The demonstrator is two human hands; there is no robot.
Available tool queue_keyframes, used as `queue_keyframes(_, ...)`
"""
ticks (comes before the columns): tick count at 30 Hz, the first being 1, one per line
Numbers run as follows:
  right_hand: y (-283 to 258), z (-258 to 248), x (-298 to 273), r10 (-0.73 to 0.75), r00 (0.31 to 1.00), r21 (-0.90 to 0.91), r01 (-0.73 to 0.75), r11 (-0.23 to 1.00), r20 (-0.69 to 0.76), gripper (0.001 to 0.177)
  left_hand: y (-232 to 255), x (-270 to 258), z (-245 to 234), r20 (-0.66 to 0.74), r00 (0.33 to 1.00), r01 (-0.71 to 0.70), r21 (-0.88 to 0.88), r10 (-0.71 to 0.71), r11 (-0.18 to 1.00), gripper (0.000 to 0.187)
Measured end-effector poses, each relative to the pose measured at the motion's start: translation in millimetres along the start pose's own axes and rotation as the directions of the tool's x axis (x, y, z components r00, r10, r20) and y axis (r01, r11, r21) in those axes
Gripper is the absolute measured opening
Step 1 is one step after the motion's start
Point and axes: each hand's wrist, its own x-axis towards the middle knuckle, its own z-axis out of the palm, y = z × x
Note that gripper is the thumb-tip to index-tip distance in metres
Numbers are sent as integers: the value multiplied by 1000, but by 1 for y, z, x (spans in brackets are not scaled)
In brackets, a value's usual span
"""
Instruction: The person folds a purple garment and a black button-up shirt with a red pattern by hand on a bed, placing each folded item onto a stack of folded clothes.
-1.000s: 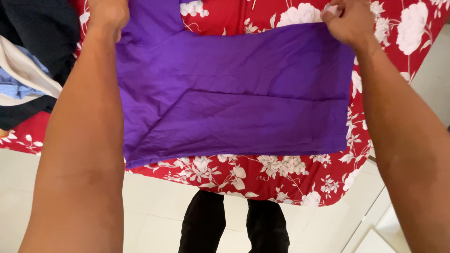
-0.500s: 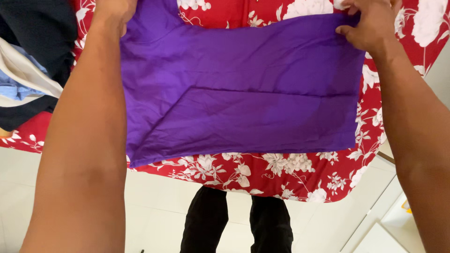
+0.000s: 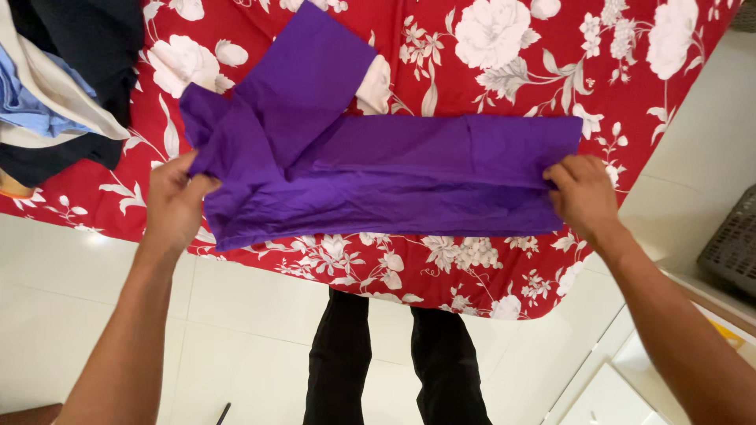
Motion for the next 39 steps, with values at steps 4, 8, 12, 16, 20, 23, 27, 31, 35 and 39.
queue_keyframes(4, -11, 27, -19, 14, 996, 1, -14, 1000, 86, 37, -45, -47, 16, -78, 991, 116, 82, -110, 990, 28)
queue_keyframes(8, -7, 41, -22, 23, 996, -24, -21, 999, 86, 38, -61, -65, 24, -111, 983, 159, 155, -143, 975, 26)
queue_keyframes(12, -1, 41, -29, 49, 997, -43, -47, 998, 60, 36, -58, -82, 24, -108, 984, 165, 292, -138, 942, 23)
queue_keyframes(16, -10, 35, -31, 71, 990, -95, -59, 994, 123, 36, -56, -89, 26, -113, 968, 249, 508, -223, 825, 18)
queue_keyframes(20, -49, 14, -18, 80, 976, -2, -81, 997, 203, 50, -71, -74, 22, -104, 988, 155, 497, -119, 854, 35)
queue_keyframes(23, -98, 16, 3, 68, 994, 135, -80, 988, 91, 51, -84, -42, 14, -399, 917, 180, 406, -3, 896, 35)
queue_keyframes(27, -123, 45, 39, 19, 999, 139, -14, 990, -34, 65, -97, 20, 11, -553, 833, 276, 401, -10, 873, 55)
queue_keyframes(31, -122, 98, 57, 109, 994, 126, -106, 986, -21, 74, -113, 61, 3, -650, 739, 369, 169, -178, 914, 53)
queue_keyframes(35, -143, 101, 68, 238, 963, 83, -229, 970, -122, 58, -94, 59, 1, -668, 737, 299, 191, -100, 935, 55)
queue_keyframes(39, -211, 62, 153, 204, 944, 409, -84, 908, -259, 46, -68, 9, 42, -646, 697, 127, 539, 312, 833, 32)
